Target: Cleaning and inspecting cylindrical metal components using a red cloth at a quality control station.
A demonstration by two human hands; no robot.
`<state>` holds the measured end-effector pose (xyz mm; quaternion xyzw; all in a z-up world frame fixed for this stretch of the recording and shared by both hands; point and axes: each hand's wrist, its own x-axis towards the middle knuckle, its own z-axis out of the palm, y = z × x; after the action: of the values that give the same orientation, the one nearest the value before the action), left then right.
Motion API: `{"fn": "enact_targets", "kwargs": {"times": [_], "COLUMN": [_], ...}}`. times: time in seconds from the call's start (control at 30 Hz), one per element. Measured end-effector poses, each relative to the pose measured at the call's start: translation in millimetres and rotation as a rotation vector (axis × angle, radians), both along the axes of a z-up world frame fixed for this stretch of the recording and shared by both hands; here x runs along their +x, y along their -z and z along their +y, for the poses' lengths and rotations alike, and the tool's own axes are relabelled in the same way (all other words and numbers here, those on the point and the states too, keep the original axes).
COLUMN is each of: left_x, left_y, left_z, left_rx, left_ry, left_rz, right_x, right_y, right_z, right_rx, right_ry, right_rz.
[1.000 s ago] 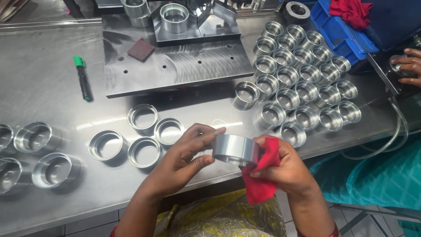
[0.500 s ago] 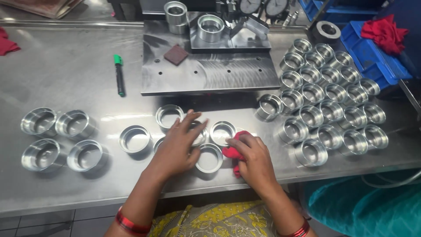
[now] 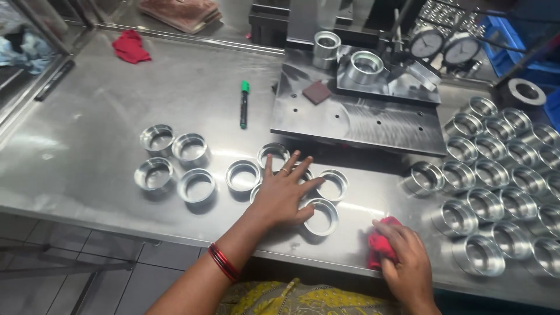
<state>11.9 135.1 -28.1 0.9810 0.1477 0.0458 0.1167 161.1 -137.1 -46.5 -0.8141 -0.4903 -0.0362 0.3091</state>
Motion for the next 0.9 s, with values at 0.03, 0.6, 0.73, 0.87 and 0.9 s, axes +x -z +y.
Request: {"fn": "enact_targets", "kwargs": {"times": [0.03, 0.6, 0.73, 0.87, 0.9], "left_x": [-5, -90, -115, -138, -140], "left_y": [-1, 11, 36, 54, 96], "left_z": [3, 94, 133, 176, 212], "left_rx": [0.001, 0.035, 0.141, 0.292, 0.275], "left_ry": [-0.056, -0.384, -0.388, -0.397, -0.339], "left_rz": [0.003, -0.055, -0.096, -0.112, -0.125], "right_x": [0, 3, 2, 1, 1], "right_y": [0, 7, 7, -7, -4], "right_z": [1, 5, 4, 6, 3], "right_rx": [-0.023, -0.090, -0.045, 0.082, 0.070], "right_ry": [0.013, 0.098, 0.081, 0.044, 0.103], "right_rz": [0.006, 0.005, 0.019, 0.000, -0.010]}}
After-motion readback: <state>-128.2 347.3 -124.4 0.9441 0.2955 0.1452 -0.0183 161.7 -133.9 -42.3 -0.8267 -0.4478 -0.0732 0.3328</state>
